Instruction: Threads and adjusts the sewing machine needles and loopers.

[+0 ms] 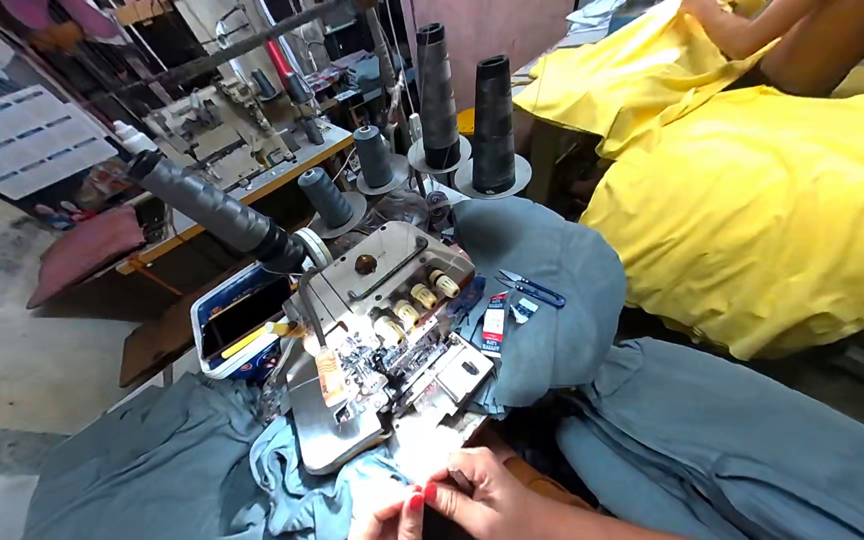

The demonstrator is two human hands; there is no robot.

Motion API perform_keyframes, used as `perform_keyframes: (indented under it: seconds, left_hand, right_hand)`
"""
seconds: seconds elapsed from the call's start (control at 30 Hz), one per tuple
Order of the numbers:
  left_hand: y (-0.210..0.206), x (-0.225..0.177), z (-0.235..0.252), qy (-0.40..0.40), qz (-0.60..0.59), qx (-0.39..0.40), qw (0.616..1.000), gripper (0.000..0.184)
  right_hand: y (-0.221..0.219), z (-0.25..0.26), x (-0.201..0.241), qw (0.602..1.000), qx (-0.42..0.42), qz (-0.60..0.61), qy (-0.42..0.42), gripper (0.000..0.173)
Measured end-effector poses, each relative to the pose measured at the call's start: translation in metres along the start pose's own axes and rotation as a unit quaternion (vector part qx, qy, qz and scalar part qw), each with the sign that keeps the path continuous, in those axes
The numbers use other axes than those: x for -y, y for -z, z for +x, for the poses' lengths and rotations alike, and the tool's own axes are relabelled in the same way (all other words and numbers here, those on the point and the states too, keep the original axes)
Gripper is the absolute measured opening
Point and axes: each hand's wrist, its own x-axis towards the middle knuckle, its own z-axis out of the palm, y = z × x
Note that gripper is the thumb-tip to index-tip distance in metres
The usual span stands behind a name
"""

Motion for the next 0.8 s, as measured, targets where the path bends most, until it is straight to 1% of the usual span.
perform_keyframes:
  seconds: [0.13, 0.17, 0.23, 0.27, 0.33, 0.43, 0.6, 0.73, 0.8]
  left_hand:
    - [-0.001, 0.012, 0.002, 0.060, -0.079, 0.013, 0.995, 0.014]
    - [0.001, 0.017, 0.002, 0.077, -0.103, 0.030, 0.991, 0.016]
    - [0.004, 0.028, 0.002, 0.091, -0.151, 0.071, 0.982, 0.031]
    - [0.003, 0.031, 0.002, 0.092, -0.174, 0.077, 0.977, 0.029]
    - [-0.005, 0.036, 0.005, 0.082, -0.211, 0.060, 0.972, 0.018]
    - [-0.012, 0.037, 0.010, 0.067, -0.220, 0.038, 0.972, 0.008]
    - [-0.018, 0.036, 0.015, 0.066, -0.230, 0.036, 0.970, 0.005]
    - [-0.018, 0.037, 0.018, 0.071, -0.242, 0.027, 0.967, 0.004]
    - [-0.016, 0.037, 0.021, 0.070, -0.229, 0.034, 0.970, 0.004]
  right_hand:
    - [0.006, 0.001, -0.001, 1.000, 0.012, -0.009, -0.018, 0.020]
    - [0.008, 0.001, -0.002, 1.000, 0.014, -0.009, -0.018, 0.020]
    - [0.009, 0.000, -0.004, 1.000, 0.015, -0.013, -0.021, 0.022]
    - [0.010, 0.000, -0.004, 0.999, 0.018, -0.015, -0.026, 0.021]
    - [0.013, 0.001, -0.004, 0.999, 0.018, -0.012, -0.042, 0.018]
    - [0.015, 0.002, -0.003, 0.998, 0.010, -0.013, -0.053, 0.017]
    - [0.021, 0.005, -0.002, 0.999, -0.005, -0.029, -0.042, 0.016]
    - [0.028, 0.005, -0.006, 0.999, 0.000, -0.041, -0.032, 0.017]
    - [0.033, 0.006, -0.007, 0.998, 0.006, -0.059, -0.023, 0.019]
